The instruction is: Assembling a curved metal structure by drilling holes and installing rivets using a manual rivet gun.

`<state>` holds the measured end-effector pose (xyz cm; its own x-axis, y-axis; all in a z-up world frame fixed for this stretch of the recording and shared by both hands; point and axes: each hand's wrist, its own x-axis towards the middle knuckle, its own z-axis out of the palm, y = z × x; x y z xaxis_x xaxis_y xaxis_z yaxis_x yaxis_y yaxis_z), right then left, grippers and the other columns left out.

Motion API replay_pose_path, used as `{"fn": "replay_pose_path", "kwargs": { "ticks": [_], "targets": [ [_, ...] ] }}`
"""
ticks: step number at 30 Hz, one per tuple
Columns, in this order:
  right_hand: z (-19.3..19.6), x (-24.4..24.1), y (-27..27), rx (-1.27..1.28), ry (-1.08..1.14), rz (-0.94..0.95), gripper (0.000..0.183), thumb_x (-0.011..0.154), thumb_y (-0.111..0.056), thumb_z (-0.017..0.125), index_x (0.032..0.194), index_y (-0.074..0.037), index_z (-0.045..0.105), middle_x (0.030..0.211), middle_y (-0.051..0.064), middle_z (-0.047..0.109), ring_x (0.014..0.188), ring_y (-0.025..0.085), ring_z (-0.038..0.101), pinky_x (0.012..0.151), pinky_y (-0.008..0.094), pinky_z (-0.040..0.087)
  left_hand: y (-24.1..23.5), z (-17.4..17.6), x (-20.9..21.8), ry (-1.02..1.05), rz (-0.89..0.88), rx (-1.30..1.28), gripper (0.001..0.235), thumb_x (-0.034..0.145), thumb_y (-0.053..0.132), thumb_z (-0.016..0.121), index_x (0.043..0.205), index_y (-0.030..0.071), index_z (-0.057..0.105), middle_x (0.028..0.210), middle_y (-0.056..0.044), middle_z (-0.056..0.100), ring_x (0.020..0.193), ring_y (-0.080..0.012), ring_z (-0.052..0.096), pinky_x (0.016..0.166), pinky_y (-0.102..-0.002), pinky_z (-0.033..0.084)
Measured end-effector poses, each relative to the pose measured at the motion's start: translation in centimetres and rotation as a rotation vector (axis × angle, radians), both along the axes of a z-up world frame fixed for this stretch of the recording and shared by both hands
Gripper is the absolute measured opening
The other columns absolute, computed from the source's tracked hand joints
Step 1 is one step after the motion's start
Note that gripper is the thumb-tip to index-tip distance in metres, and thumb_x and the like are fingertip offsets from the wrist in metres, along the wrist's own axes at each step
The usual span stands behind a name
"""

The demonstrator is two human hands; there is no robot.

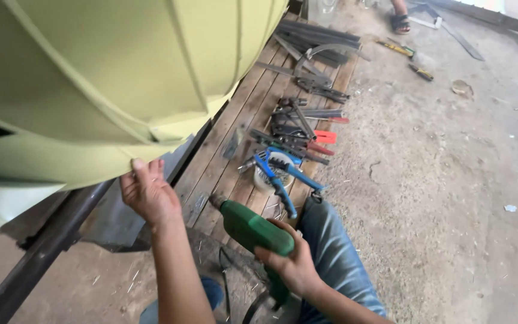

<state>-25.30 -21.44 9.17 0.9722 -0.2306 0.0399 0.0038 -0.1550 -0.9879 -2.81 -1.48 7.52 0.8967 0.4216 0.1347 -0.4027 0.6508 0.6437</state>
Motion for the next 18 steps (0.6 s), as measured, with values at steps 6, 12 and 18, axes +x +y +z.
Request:
{"fn": "replay_pose_path", "kwargs": {
  "ticks": [6, 12, 18],
  "targets": [
    [-8.1, 5.9, -1.7, 0.798, 0.527, -0.010, 0.056, 0.086, -0.029, 0.077, 0.128, 0.002, 0.058, 0.102, 0.024, 0.071, 0.083, 0.034, 0.073, 0.069, 0.045, 0.061, -0.1, -0.1, -0.5, 0.034, 0.038, 0.078, 0.020, 0.106, 0.027, 0.073, 0.112, 0.008, 0.068, 0.111, -0.009, 0.076, 0.101, -0.0221, 0.072, 0.097, -0.042, 0.059],
    [-15.4, 7.8, -1.3, 1.002, 0.587, -0.082, 0.064, 0.086, -0.036, 0.077, 0.134, 0.000, 0.055, 0.112, 0.020, 0.070, 0.091, 0.032, 0.074, 0.079, 0.050, 0.064, -0.3, 1.0, -0.9, 0.080, 0.026, 0.071, 0.019, 0.104, 0.028, 0.071, 0.113, 0.012, 0.069, 0.112, -0.005, 0.076, 0.098, -0.0167, 0.072, 0.087, -0.033, 0.058],
    [-19.8, 8.9, -2.0, 0.115, 0.627, -0.421, 0.065, 0.084, -0.053, 0.074, 0.120, 0.000, 0.070, 0.116, 0.024, 0.077, 0.101, 0.037, 0.072, 0.090, 0.045, 0.056, 0.2, -1.3, 0.1, 0.051, 0.035, 0.076, 0.022, 0.104, 0.028, 0.073, 0.113, 0.009, 0.067, 0.111, -0.007, 0.076, 0.102, -0.0188, 0.074, 0.091, -0.037, 0.060]
  ]
}}
